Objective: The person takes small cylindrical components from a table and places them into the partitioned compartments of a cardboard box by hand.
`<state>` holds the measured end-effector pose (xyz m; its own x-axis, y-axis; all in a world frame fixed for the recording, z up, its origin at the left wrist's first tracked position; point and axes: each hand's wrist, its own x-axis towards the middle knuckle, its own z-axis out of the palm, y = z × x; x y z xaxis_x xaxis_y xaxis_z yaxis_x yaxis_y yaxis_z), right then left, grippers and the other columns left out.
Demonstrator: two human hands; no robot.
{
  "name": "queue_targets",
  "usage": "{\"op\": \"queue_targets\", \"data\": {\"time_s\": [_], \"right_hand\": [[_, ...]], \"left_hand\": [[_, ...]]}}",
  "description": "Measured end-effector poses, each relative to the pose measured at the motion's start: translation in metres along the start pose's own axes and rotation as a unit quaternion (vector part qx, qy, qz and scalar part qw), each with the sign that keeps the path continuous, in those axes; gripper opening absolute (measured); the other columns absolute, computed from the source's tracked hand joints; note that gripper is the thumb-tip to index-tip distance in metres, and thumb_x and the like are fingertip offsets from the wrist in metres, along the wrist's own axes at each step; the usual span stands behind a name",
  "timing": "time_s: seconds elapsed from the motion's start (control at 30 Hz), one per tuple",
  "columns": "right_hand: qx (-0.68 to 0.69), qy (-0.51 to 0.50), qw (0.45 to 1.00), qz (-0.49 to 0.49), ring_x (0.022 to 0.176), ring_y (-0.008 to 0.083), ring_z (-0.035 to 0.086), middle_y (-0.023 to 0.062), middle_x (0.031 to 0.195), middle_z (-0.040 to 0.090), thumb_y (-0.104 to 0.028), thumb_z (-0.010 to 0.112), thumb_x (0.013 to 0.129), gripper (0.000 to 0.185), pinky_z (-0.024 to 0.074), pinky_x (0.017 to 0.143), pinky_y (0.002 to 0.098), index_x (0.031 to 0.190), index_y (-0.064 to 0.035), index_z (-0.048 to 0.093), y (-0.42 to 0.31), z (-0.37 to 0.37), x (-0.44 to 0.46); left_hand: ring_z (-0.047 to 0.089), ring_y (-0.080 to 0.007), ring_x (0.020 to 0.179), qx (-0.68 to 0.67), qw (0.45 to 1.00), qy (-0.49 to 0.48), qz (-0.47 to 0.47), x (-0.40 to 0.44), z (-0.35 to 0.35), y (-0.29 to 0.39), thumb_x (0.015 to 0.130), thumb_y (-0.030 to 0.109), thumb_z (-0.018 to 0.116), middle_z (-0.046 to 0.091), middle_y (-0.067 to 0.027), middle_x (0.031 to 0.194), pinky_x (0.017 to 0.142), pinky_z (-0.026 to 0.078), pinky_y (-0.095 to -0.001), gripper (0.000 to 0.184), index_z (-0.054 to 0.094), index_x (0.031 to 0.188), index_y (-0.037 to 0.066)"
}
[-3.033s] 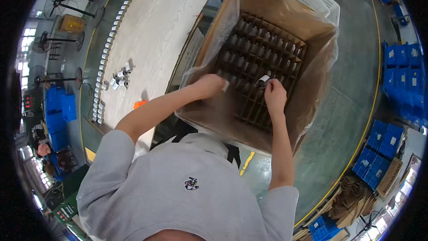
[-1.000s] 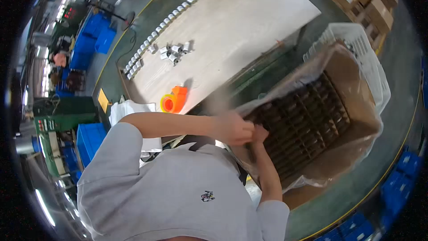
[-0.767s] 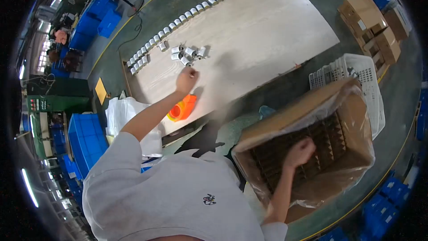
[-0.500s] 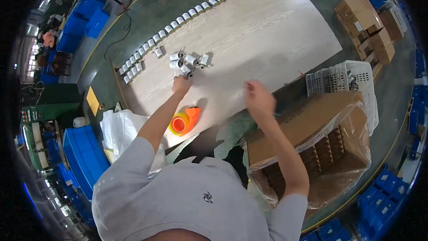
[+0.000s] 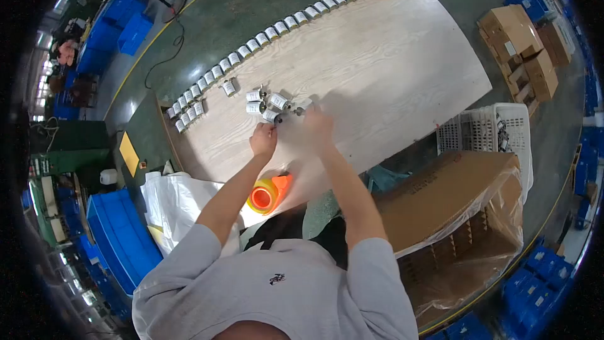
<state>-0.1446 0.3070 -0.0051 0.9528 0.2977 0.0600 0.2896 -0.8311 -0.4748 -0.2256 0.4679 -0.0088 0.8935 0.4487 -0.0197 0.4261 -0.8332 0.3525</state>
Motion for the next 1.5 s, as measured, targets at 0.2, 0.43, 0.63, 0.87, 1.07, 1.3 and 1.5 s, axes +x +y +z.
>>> {"op": "queue_targets", "data": {"time_s": [0.2, 0.43, 0.63, 0.87, 1.07, 1.3, 1.5], "right_hand": [[0.092, 0.161, 0.983, 0.005, 0.069, 0.0343, 0.057, 0.0141, 0.09, 0.055, -0.011, 0.051, 0.082, 0.008, 0.047, 0.06, 0.0432, 0.089, -0.0064, 0.05, 0.023, -0.186, -0.049], [-0.016, 0.408, 0.9, 0.154, 0.086, 0.0335, 0.057, 0.0167, 0.097, 0.059, -0.001, 0.054, 0.081, 0.01, 0.0464, 0.074, 0.0356, 0.092, -0.0003, 0.052, 0.127, -0.359, -0.255], [0.028, 0.364, 0.846, 0.39, 0.082, 0.036, 0.057, 0.0178, 0.093, 0.059, -0.006, 0.051, 0.084, 0.01, 0.0461, 0.069, 0.0393, 0.092, -0.0011, 0.053, 0.191, -0.347, -0.425], [0.074, 0.293, 0.846, 0.439, 0.085, 0.0368, 0.057, 0.0181, 0.092, 0.059, -0.012, 0.05, 0.085, 0.013, 0.0452, 0.07, 0.0431, 0.094, -0.0031, 0.052, 0.194, -0.305, -0.498], [0.086, 0.288, 0.874, 0.383, 0.079, 0.0352, 0.057, 0.0149, 0.09, 0.056, -0.009, 0.051, 0.083, 0.011, 0.0459, 0.065, 0.0419, 0.092, -0.0031, 0.049, 0.194, -0.291, -0.508], [0.104, 0.274, 0.881, 0.372, 0.079, 0.0347, 0.057, 0.0144, 0.091, 0.056, -0.008, 0.052, 0.082, 0.011, 0.0463, 0.064, 0.042, 0.092, -0.0031, 0.049, 0.199, -0.285, -0.509], [0.107, 0.249, 0.883, 0.384, 0.078, 0.0347, 0.058, 0.014, 0.091, 0.057, -0.008, 0.053, 0.082, 0.012, 0.0462, 0.063, 0.0425, 0.092, -0.0034, 0.049, 0.203, -0.285, -0.509]], "left_hand": [[0.058, -0.0258, 0.073, -0.19, 0.971, -0.011, 0.147, -0.025, -0.066, 0.064, 0.076, 0.008, 0.059, 0.056, -0.0098, 0.079, 0.061, 0.046, -0.0368, 0.005, 0.057, 0.08, 0.005], [0.055, -0.0307, 0.091, -0.356, 0.75, -0.206, 0.518, -0.149, -0.143, 0.263, 0.077, 0.0, 0.058, 0.053, -0.0139, 0.105, 0.074, 0.047, -0.0312, 0.015, 0.055, 0.091, 0.005], [0.06, -0.0281, 0.088, -0.157, 0.592, -0.441, 0.656, -0.292, -0.071, 0.348, 0.078, 0.015, 0.056, 0.06, -0.0164, 0.101, 0.073, 0.05, -0.038, 0.013, 0.059, 0.088, 0.006], [0.063, -0.0327, 0.078, 0.174, 0.568, -0.44, 0.673, -0.335, 0.017, 0.324, 0.07, 0.009, 0.058, 0.064, -0.0155, 0.076, 0.067, 0.05, -0.0417, 0.012, 0.06, 0.081, 0.005], [0.063, -0.033, 0.078, 0.223, 0.546, -0.45, 0.671, -0.334, 0.04, 0.318, 0.072, 0.013, 0.059, 0.064, -0.0167, 0.079, 0.068, 0.05, -0.0433, 0.016, 0.061, 0.085, 0.004], [0.063, -0.0333, 0.077, 0.232, 0.527, -0.455, 0.679, -0.34, 0.032, 0.318, 0.073, 0.015, 0.059, 0.064, -0.017, 0.078, 0.065, 0.05, -0.0427, 0.018, 0.06, 0.085, 0.003], [0.063, -0.0303, 0.074, 0.257, 0.524, -0.418, 0.696, -0.342, 0.042, 0.313, 0.072, 0.013, 0.058, 0.064, -0.0154, 0.077, 0.061, 0.05, -0.0406, 0.012, 0.063, 0.078, 0.003]]}}
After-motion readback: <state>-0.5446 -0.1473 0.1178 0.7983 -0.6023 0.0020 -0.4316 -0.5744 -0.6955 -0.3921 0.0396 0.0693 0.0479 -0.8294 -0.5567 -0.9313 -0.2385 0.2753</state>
